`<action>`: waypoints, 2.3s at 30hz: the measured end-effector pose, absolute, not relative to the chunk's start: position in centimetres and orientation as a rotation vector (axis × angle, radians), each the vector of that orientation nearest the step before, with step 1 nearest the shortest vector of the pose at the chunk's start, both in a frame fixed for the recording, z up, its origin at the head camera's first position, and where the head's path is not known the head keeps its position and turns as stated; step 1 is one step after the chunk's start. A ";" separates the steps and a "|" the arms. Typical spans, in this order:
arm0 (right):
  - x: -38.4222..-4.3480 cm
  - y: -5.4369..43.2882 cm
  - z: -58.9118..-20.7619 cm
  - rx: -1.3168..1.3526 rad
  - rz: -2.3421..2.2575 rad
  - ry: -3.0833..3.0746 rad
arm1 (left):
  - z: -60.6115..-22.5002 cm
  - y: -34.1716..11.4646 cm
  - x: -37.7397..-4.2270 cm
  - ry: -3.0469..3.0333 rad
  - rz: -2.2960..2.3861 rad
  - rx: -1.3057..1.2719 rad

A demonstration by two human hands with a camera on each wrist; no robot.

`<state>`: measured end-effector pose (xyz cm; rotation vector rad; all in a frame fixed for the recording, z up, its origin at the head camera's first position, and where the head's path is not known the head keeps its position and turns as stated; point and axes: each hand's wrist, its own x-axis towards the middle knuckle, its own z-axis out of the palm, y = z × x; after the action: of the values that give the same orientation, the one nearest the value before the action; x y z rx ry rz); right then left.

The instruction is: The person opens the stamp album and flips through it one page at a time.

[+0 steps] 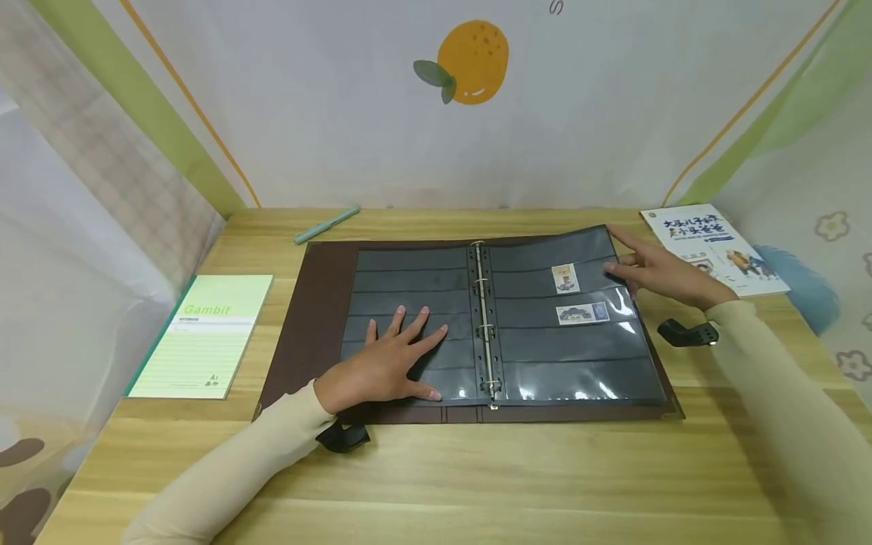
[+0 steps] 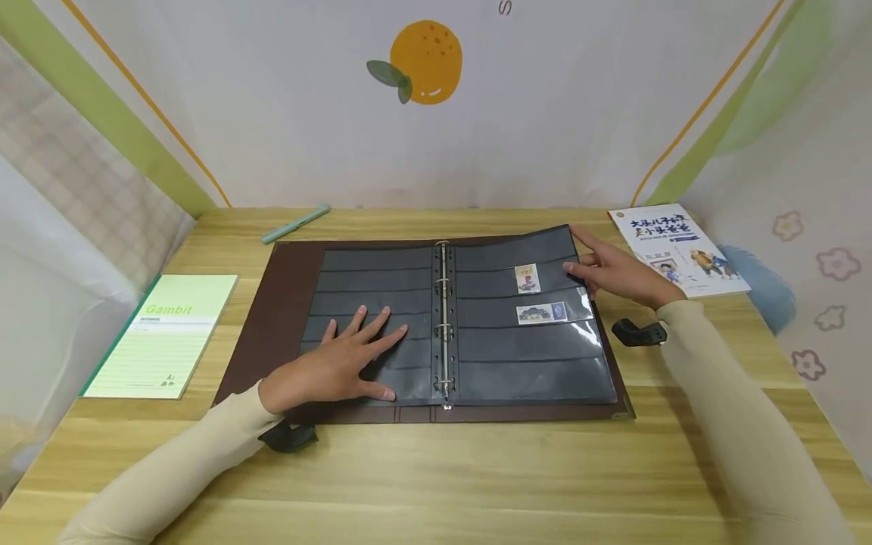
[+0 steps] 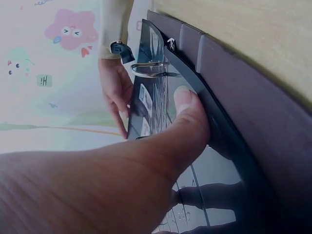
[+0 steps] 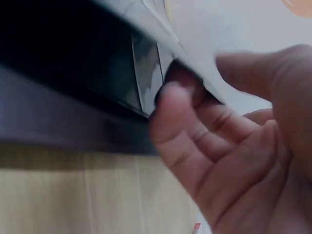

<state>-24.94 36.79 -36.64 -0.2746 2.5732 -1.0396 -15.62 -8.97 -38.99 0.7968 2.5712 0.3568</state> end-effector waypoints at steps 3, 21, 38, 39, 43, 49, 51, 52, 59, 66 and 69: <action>-24.6 36.5 -36.1 -0.257 -1.112 2.571 | -38.8 -9.0 -15.7 2.578 0.351 0.801; -25.5 30.7 -31.3 -0.213 -2.154 2.008 | -38.4 -8.7 -15.7 2.578 0.290 0.791; -26.9 23.7 -28.3 -0.183 -2.219 2.106 | -38.1 -8.0 -16.1 2.591 0.219 0.805; -27.1 23.4 -28.3 -0.182 -2.201 2.137 | -38.0 -7.9 -16.2 2.594 0.224 0.807; -27.2 22.4 -28.1 -0.150 -2.237 2.122 | -37.3 -7.3 -16.6 2.627 0.233 0.829; -26.9 21.5 -27.9 -0.165 -2.165 2.152 | -35.4 -5.0 -16.8 2.768 0.596 0.951; -26.9 21.2 -27.8 -0.180 -2.120 2.179 | -34.2 -3.8 -16.7 2.749 0.866 0.919; -26.9 21.0 -27.7 -0.193 -2.108 2.186 | -33.5 -3.2 -16.6 2.714 1.003 0.881; -27.1 19.2 -27.3 -0.254 -2.127 2.209 | -28.5 0.5 -15.7 2.433 1.517 0.629; -27.0 17.8 -27.5 -0.304 -2.100 2.253 | -26.7 1.5 -15.9 2.385 1.519 0.671; -26.9 17.7 -27.5 -0.351 -2.052 2.297 | -26.6 1.0 -16.0 2.347 1.548 0.662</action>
<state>-26.93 17.74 -27.49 -0.3510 2.2974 -2.0520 -15.98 1.01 -26.63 0.6622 2.3467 1.5477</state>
